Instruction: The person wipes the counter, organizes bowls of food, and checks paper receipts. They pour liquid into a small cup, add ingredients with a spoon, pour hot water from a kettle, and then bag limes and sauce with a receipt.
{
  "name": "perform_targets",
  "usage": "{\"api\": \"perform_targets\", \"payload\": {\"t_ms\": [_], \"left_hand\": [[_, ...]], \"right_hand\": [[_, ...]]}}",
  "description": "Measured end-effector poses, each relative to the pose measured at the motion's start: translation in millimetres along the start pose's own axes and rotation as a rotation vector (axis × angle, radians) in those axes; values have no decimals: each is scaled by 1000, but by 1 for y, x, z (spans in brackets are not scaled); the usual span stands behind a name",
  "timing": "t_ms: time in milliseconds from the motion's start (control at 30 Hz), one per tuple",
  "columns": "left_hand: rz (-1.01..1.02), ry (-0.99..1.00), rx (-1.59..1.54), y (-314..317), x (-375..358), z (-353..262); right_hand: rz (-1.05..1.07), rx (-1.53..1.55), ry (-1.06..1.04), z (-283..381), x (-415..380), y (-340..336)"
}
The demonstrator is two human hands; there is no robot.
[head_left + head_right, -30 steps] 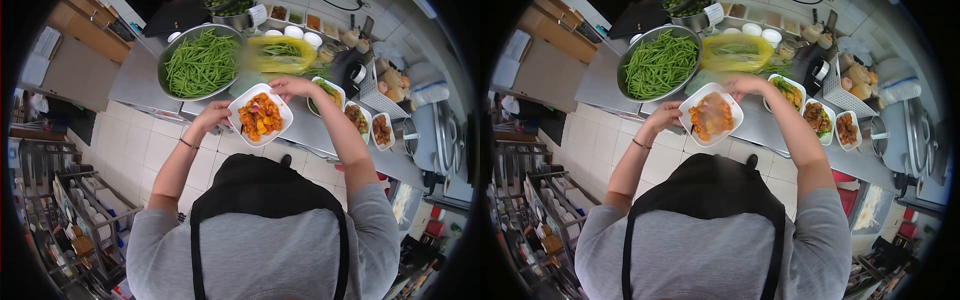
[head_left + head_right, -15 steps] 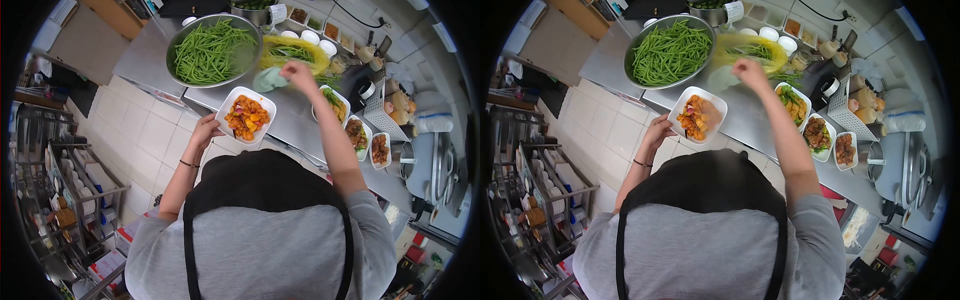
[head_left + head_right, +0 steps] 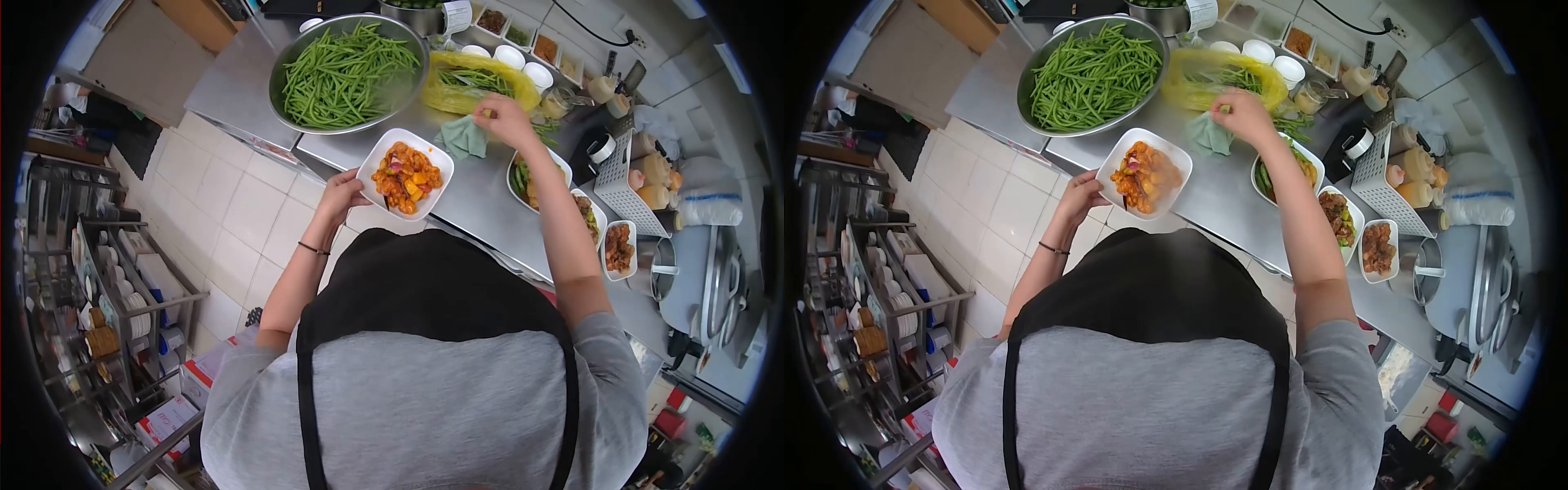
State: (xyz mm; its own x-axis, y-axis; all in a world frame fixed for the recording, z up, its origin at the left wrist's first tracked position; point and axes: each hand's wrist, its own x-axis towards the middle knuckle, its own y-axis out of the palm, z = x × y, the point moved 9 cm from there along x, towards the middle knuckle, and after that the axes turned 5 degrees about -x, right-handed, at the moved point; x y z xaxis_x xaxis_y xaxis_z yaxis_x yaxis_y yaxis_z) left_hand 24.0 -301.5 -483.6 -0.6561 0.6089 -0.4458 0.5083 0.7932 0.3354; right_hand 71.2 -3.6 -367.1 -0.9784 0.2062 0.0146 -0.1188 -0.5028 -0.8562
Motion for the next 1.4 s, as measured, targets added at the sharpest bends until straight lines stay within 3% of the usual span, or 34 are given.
{"api": "perform_targets", "payload": {"t_ms": [200,300,633,700,900,1000,1400], "left_hand": [[-24,-17,22,4,13,4],[-36,-26,36,1,19,7],[-10,-41,59,-4,31,5],[-9,-44,62,-4,32,4],[16,-66,88,-5,38,0],[22,-74,108,-5,40,-2],[12,-74,92,-2,40,-2]], "right_hand": [[81,161,-269,17,8,94],[183,135,-275,22,10,107],[207,-112,-368,27,20,116],[212,-160,-596,39,14,118],[241,-357,-740,55,-4,98],[428,-461,-651,50,0,102],[464,-459,-648,44,8,111]]}}
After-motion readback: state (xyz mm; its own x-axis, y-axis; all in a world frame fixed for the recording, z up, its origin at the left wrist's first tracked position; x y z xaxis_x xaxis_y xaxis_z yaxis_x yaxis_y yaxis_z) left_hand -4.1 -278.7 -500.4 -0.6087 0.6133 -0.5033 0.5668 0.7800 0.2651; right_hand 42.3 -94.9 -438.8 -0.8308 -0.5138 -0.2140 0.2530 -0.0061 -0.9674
